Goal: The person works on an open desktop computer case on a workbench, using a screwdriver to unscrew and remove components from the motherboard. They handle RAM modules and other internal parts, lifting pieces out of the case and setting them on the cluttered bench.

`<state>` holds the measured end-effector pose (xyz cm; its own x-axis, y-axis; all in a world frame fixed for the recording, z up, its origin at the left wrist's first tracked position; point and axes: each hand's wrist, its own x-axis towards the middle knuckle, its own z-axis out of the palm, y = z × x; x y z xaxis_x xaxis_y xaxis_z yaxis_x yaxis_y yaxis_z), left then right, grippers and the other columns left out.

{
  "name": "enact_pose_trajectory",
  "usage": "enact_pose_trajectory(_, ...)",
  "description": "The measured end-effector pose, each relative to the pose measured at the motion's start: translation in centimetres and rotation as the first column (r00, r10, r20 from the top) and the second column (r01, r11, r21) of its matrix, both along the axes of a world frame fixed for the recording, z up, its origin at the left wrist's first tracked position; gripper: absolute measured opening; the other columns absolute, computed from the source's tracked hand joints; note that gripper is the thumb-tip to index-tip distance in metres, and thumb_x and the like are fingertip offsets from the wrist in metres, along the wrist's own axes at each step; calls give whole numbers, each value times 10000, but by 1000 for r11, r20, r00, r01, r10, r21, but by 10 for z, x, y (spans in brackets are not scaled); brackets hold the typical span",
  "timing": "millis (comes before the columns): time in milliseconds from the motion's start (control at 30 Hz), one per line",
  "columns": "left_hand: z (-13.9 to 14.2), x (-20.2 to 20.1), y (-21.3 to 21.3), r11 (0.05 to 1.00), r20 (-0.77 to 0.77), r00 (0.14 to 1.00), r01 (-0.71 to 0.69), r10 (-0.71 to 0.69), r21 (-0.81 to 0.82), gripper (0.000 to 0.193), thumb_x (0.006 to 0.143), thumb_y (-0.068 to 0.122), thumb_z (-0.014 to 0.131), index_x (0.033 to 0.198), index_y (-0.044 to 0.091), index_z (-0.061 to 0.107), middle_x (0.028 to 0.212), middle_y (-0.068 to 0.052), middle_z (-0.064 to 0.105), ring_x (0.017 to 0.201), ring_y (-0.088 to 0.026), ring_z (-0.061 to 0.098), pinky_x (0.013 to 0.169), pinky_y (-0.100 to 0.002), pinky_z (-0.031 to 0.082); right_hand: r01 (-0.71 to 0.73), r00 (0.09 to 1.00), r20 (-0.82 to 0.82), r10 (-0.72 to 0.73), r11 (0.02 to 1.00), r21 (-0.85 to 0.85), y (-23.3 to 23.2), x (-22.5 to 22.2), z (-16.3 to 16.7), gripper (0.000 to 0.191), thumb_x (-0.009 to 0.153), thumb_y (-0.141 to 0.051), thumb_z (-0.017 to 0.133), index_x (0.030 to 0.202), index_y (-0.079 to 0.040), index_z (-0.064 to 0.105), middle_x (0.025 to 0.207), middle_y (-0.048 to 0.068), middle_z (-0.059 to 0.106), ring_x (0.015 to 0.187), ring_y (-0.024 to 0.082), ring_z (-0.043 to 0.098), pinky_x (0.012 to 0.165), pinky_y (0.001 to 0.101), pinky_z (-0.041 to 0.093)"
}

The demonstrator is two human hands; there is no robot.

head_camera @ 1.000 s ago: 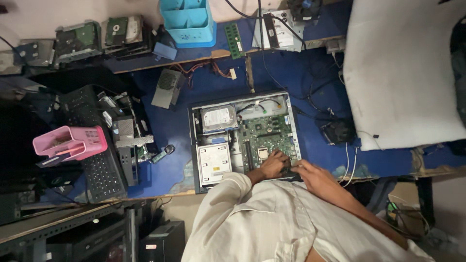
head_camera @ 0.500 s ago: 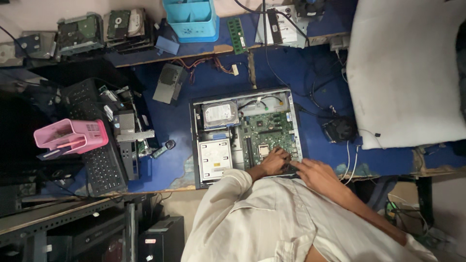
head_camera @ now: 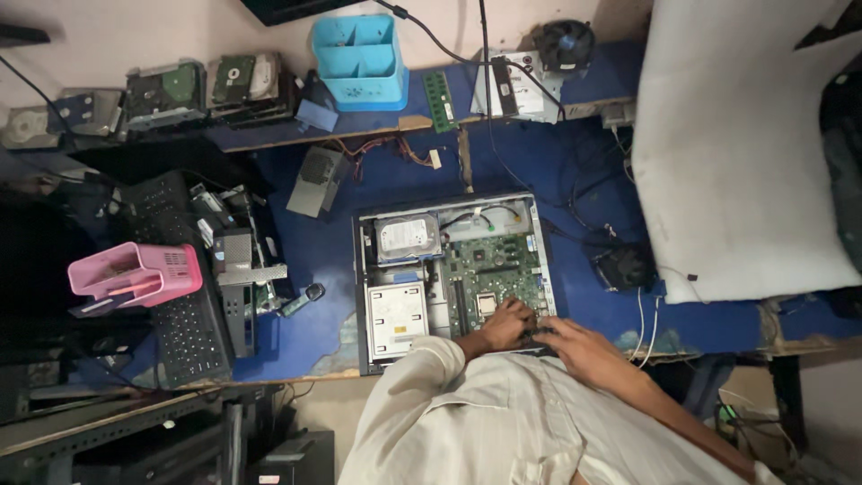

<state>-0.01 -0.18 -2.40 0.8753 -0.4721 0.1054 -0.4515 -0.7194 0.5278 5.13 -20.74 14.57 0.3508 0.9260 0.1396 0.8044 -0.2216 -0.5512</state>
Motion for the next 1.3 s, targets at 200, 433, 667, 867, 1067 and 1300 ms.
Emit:
enact_pose_trajectory(200,0,-1,0,999,-13,1000,8,-8,32,312,823,324,791,1089,165,755,1178,-56,639,1260,-288,534,1183,-549,319,286,946,22,-324,801,-526,7,6,-14,413,952,-449,686,1198,-121,631,1172,48,645,1068,301,693,879,402,575)
enact_pose_trajectory(433,0,2,1,999,-29,999,19,-17,39,434,697,335,826,1073,130,755,1208,-67,635,1268,-300,508,1168,-554,278,57,994,-92,-58,998,-16,0,3,2,358,851,-140,652,1209,-117,669,1224,114,625,960,378,690,741,430,575)
enact_pose_trajectory(667,-3,-1,0,998,-33,999,11,-9,60,407,715,281,791,1104,165,773,1184,-59,635,1263,-292,509,1158,-527,299,229,960,-49,-275,874,-428,7,2,-6,491,901,-448,738,1203,-91,590,1220,83,584,1137,313,627,865,421,558)
enact_pose_trajectory(867,-4,-1,0,998,0,1000,13,-13,53,349,745,278,766,1069,149,759,1176,-56,635,1247,-286,521,1146,-516,318,47,985,-158,-70,988,-144,-4,-2,-6,393,883,-250,642,1256,-125,649,1277,76,629,1173,305,632,894,410,559)
enact_pose_trajectory(1067,-5,-2,0,1000,14,1000,9,-9,13,330,753,284,762,1053,147,758,1152,-70,626,1223,-293,522,1138,-523,318,231,959,-4,-283,790,-568,6,-1,-6,469,942,-492,696,1211,-118,610,1317,81,586,1205,271,617,958,375,550)
enact_pose_trajectory(1300,-2,0,1,1000,49,999,-3,3,1,303,818,297,769,1078,144,742,1168,-53,635,1229,-287,531,1141,-511,334,-1,994,-112,-1,1000,-13,1,-4,13,240,885,-174,607,1118,-145,661,1213,67,646,1079,341,692,851,434,577)
